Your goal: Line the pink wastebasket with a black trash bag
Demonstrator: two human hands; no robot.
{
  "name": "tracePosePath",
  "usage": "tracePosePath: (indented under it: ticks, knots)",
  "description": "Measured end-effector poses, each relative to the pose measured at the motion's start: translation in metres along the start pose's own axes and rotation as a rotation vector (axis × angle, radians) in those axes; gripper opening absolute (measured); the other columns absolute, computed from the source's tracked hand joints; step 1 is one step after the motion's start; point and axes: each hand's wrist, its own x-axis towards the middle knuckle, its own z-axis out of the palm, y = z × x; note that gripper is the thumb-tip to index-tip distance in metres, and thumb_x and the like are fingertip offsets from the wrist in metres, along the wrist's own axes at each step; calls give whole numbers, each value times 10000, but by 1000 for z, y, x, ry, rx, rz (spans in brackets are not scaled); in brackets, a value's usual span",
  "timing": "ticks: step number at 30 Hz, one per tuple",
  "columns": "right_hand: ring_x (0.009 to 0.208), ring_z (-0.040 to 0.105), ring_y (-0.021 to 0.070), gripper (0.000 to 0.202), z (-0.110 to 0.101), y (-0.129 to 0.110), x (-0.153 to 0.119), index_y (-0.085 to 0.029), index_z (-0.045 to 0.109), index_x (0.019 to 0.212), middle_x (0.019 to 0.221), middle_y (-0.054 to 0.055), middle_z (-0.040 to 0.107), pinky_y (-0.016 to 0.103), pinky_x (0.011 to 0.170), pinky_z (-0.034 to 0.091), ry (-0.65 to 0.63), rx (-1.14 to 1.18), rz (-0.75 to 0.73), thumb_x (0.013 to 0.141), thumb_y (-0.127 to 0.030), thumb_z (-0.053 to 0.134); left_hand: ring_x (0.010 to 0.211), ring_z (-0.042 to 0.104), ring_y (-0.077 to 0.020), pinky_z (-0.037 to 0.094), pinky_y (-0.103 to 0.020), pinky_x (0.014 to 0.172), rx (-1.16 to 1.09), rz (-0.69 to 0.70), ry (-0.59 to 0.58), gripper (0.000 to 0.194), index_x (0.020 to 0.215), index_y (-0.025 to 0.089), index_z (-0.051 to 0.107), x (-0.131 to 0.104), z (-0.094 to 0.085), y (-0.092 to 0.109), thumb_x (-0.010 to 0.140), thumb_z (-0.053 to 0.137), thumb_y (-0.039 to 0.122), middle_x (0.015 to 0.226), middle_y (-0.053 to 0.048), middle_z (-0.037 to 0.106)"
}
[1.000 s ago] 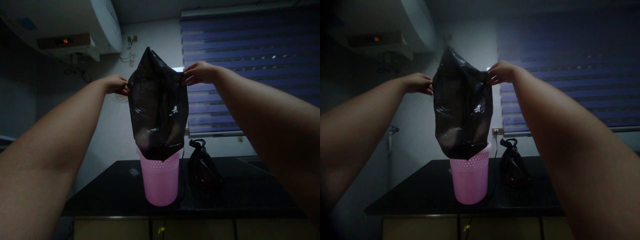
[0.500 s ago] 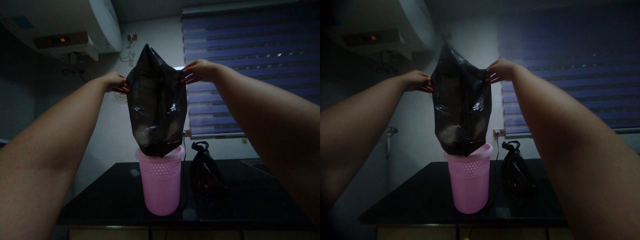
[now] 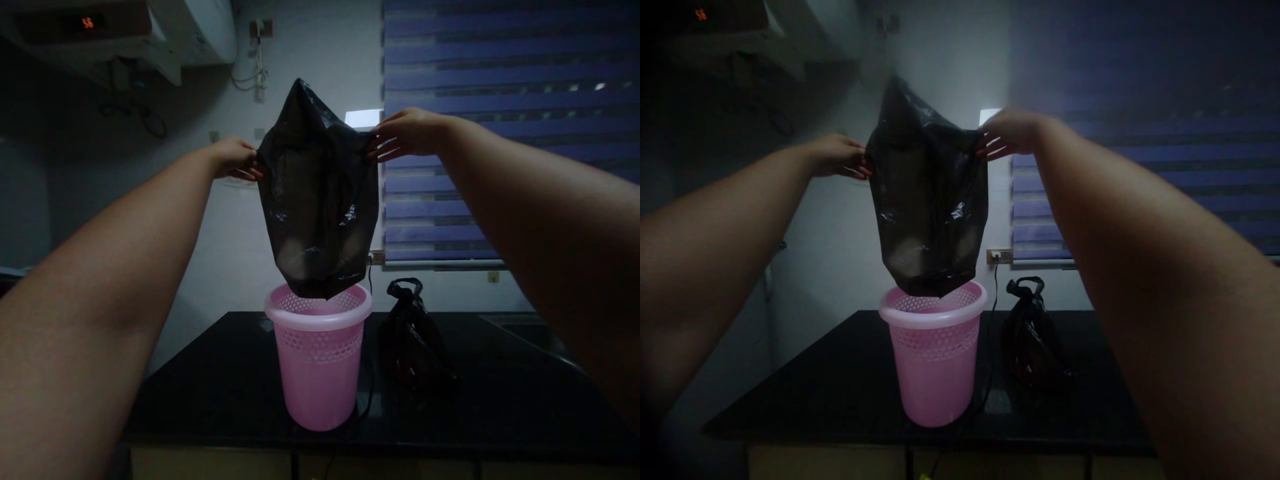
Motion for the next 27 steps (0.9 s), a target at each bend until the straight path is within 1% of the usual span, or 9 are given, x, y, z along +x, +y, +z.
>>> tracePosePath:
  ticks: [5,10,14,17,19,20,23,25,27]
  knots:
    - [698,621,95,221,6,11,12,-141,582,726,746,9,632,426,1025,426,-23,4,45,904,-98,459,793,611,-179,427,-383,887,-25,-2,-22,157,771,143,590,20,7,-16,879,480,120,610,-41,638]
    - [706,620,103,261,9,23,29,-138,596,710,737,10,640,437,1024,421,-50,0,67,903,-71,433,793,608,-173,450,-375,870,-9,-2,-29,151,839,139,612,34,14,-27,882,468,126,592,-26,639]
    - [720,627,110,229,8,37,43,-133,620,754,747,15,650,444,1018,423,-72,-1,65,899,-80,451,809,612,-172,451,-364,852,-16,11,-49,169,847,132,612,44,19,-34,881,450,93,608,-31,651]
    - [730,642,127,213,6,48,52,-126,613,793,749,24,656,445,992,441,-96,27,65,916,-105,440,821,608,-159,450,-356,842,-20,10,-60,131,881,149,601,52,22,-41,868,481,99,611,-7,656]
    - [727,647,131,211,6,53,55,-128,608,806,748,22,658,449,986,443,-113,51,61,921,-103,433,837,605,-143,448,-330,823,-32,9,-67,67,896,172,584,58,25,-47,850,539,153,597,22,653]
    - [723,647,128,214,7,55,55,-131,607,805,746,18,658,452,990,438,-115,55,59,919,-96,430,848,601,-133,444,-314,810,-40,8,-72,68,899,180,573,60,27,-49,834,577,199,587,33,650]
    - [701,635,112,225,13,57,52,-136,600,784,729,8,643,455,1009,422,-86,33,73,914,-79,425,890,593,-129,440,-298,795,-50,15,-104,244,911,188,565,67,32,-58,753,670,342,592,36,658]
    - [695,629,109,222,17,58,52,-132,585,771,728,11,630,453,1006,427,-67,30,82,910,-74,422,925,602,-159,455,-336,828,-48,30,-92,264,903,194,586,72,36,-63,727,668,372,637,13,676]
    - [697,626,115,215,19,61,55,-129,568,775,739,18,620,456,994,436,-50,39,87,914,-82,411,982,615,-213,459,-416,876,-58,50,-56,215,873,207,606,77,40,-67,731,635,365,704,-26,697]
